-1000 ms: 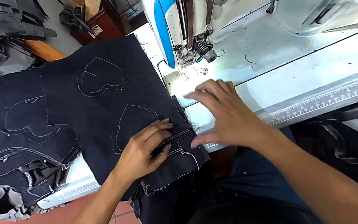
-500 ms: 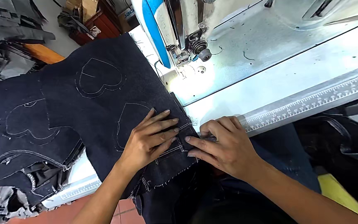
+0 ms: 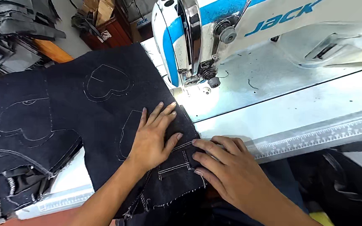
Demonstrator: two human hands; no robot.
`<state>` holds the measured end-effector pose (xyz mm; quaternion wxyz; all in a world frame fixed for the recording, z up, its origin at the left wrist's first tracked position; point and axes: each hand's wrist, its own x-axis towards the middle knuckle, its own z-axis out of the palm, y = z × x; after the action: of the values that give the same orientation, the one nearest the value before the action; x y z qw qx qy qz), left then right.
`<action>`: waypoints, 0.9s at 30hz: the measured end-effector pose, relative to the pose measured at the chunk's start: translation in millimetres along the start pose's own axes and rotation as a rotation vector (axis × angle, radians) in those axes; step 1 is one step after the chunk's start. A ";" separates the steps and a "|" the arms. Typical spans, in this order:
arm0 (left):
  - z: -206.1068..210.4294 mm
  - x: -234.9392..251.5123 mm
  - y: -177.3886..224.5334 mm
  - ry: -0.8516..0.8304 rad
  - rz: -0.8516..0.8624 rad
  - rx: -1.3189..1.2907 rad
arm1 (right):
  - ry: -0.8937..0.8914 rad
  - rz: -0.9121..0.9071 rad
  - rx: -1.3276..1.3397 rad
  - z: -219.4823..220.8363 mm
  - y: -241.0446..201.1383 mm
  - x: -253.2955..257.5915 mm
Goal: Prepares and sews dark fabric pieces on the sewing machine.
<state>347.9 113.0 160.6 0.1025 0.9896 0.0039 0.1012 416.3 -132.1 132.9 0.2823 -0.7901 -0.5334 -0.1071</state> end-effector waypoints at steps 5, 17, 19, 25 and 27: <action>0.2 33.3 -4.1 -0.051 0.032 0.006 | -0.079 -0.046 0.067 -15.4 32.2 10.4; -8.7 65.4 -28.9 -0.050 0.140 -0.002 | -0.071 -0.033 0.054 -6.6 34.5 20.5; -28.1 36.0 -8.5 0.041 0.223 0.119 | -0.094 -0.050 0.039 -9.9 35.2 23.6; -11.4 -17.6 -15.9 -0.049 0.646 -0.281 | -0.104 -0.101 0.041 -13.7 48.8 42.3; -8.8 -4.2 -18.3 -0.054 0.675 -0.219 | -0.109 -0.126 0.042 -15.2 59.3 54.0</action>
<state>342.2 132.7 164.5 0.1690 0.9206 -0.3368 0.1028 493.9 -114.5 151.1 0.2621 -0.7536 -0.5988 -0.0700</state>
